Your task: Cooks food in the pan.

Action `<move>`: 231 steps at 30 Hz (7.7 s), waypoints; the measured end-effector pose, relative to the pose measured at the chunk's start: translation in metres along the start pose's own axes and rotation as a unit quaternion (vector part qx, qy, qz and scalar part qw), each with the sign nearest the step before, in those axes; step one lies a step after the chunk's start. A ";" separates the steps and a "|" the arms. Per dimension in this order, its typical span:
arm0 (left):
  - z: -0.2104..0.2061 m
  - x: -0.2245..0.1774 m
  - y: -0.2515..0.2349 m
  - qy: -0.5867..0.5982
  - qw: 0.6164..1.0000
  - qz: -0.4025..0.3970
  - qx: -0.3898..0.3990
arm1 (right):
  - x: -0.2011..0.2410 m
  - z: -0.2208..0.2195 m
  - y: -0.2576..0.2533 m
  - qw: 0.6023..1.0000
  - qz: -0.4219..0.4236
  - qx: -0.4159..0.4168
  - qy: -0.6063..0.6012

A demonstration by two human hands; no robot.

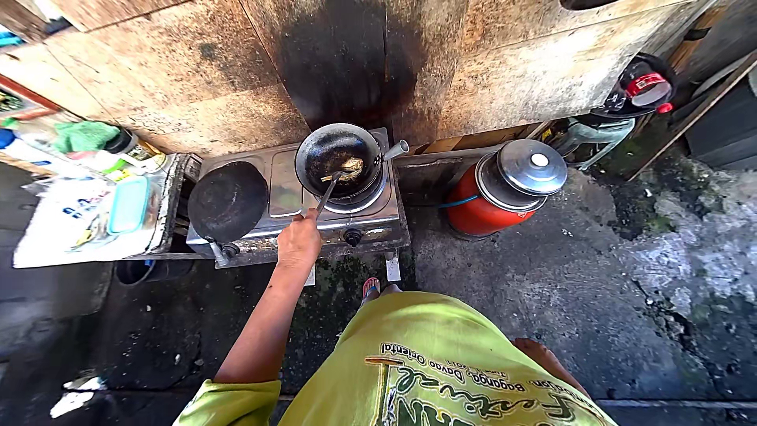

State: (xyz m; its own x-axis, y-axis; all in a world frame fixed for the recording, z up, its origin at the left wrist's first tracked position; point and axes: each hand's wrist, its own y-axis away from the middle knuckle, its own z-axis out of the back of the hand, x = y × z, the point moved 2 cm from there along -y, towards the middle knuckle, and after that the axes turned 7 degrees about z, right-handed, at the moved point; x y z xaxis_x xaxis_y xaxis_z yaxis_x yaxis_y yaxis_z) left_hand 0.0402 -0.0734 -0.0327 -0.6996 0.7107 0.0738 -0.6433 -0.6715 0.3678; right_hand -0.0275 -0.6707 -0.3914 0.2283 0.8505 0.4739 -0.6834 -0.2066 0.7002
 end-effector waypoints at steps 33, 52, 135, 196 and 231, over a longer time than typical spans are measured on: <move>-0.008 0.060 0.013 0.452 0.882 0.071 0.109 | 0.050 0.015 -0.005 0.993 -0.093 0.069 0.002; 0.028 0.061 -0.044 -0.012 0.998 0.061 -0.016 | -0.046 -0.030 -0.036 0.999 -0.033 0.025 -0.001; -0.004 0.046 -0.042 0.162 0.986 0.021 0.042 | 0.070 -0.004 0.034 0.992 -0.106 0.070 -0.012; 0.019 0.049 -0.040 0.109 0.988 0.008 0.105 | 0.061 0.002 0.000 0.994 -0.066 0.084 0.001; -0.013 0.013 -0.041 0.100 0.993 0.010 0.064 | 0.086 0.016 0.022 0.988 -0.106 0.107 0.023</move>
State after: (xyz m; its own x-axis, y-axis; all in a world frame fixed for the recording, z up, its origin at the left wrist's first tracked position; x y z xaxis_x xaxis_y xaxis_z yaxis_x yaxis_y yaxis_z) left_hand 0.0537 -0.0396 -0.0586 -0.7675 0.6332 -0.0997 -0.5933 -0.6429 0.4845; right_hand -0.0116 -0.6100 -0.3269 0.3160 0.9055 0.2832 -0.4595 -0.1151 0.8807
